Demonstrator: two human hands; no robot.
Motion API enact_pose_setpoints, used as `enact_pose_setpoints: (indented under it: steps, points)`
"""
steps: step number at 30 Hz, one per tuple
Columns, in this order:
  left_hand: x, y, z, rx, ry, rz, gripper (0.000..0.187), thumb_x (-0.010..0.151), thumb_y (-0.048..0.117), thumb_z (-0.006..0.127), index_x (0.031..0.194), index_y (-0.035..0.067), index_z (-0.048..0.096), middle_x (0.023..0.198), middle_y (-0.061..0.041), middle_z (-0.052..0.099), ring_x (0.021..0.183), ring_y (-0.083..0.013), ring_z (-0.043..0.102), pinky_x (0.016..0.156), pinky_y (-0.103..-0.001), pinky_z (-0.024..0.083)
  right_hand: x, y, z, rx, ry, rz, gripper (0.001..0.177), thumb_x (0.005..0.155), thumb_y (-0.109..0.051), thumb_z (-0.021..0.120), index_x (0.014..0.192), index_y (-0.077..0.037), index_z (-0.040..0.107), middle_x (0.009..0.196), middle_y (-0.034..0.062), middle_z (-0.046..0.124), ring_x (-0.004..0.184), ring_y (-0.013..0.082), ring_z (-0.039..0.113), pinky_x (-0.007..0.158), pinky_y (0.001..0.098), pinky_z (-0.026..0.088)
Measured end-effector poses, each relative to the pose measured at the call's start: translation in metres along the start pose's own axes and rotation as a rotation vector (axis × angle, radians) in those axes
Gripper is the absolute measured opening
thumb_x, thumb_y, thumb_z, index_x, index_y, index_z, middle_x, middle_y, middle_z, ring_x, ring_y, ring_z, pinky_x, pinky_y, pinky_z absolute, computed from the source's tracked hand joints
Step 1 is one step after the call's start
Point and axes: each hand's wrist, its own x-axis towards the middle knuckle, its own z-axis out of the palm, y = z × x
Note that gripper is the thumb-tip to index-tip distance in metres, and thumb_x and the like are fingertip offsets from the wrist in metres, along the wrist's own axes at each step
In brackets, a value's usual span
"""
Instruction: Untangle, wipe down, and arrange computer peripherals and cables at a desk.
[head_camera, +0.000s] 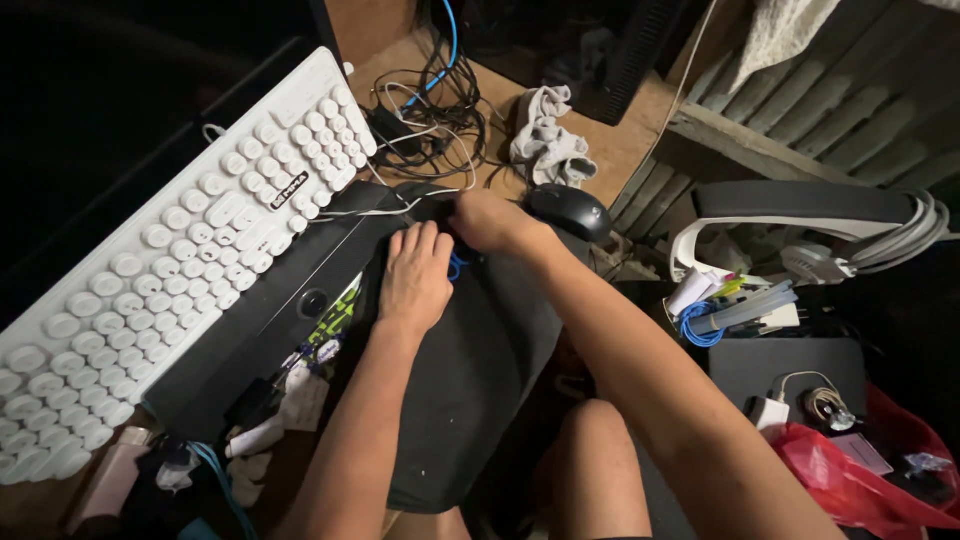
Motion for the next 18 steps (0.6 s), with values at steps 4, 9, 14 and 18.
enact_pose_setpoints:
  steps: [4,9,14,18]
  points:
    - [0.002,0.003,-0.004,0.027,0.012,-0.02,0.028,0.077,0.005,0.063,0.105,0.004,0.061,0.121,-0.017,0.06,0.122,-0.0356,0.054,0.107,-0.047,0.04,-0.018,0.005,-0.009,0.073,0.038,0.09,0.043,0.106,-0.038,0.063,0.09,0.001,0.074,0.085,0.0217,0.072,0.071,0.0335,0.066,0.066,0.044,0.05]
    - [0.005,0.006,-0.007,0.096,-0.033,-0.036,0.026,0.082,0.01,0.06,0.107,0.006,0.062,0.117,-0.015,0.06,0.117,-0.0348,0.054,0.099,-0.047,0.043,-0.058,-0.002,-0.016,1.858,-0.145,0.311,0.018,0.099,-0.026,0.055,0.091,-0.01,0.059,0.066,-0.0061,0.043,0.05,0.0064,0.036,0.039,0.0219,0.026]
    - [0.005,0.004,-0.009,0.143,-0.012,-0.002,0.029,0.082,0.011,0.061,0.111,0.005,0.063,0.115,-0.016,0.06,0.114,-0.0353,0.055,0.095,-0.048,0.043,-0.079,-0.016,-0.014,2.183,0.022,0.287,0.025,0.095,-0.03,0.051,0.078,-0.011,0.053,0.067,0.0008,0.052,0.052,0.0124,0.043,0.041,0.0254,0.031]
    - [0.023,0.011,0.002,0.089,0.022,-0.109,0.028,0.084,0.008,0.063,0.112,0.005,0.064,0.116,-0.015,0.06,0.113,-0.037,0.055,0.093,-0.052,0.043,-0.083,0.005,-0.011,1.964,0.159,0.474,0.038,0.097,-0.035,0.054,0.073,-0.006,0.057,0.065,0.0056,0.056,0.049,0.0137,0.048,0.039,0.0252,0.036]
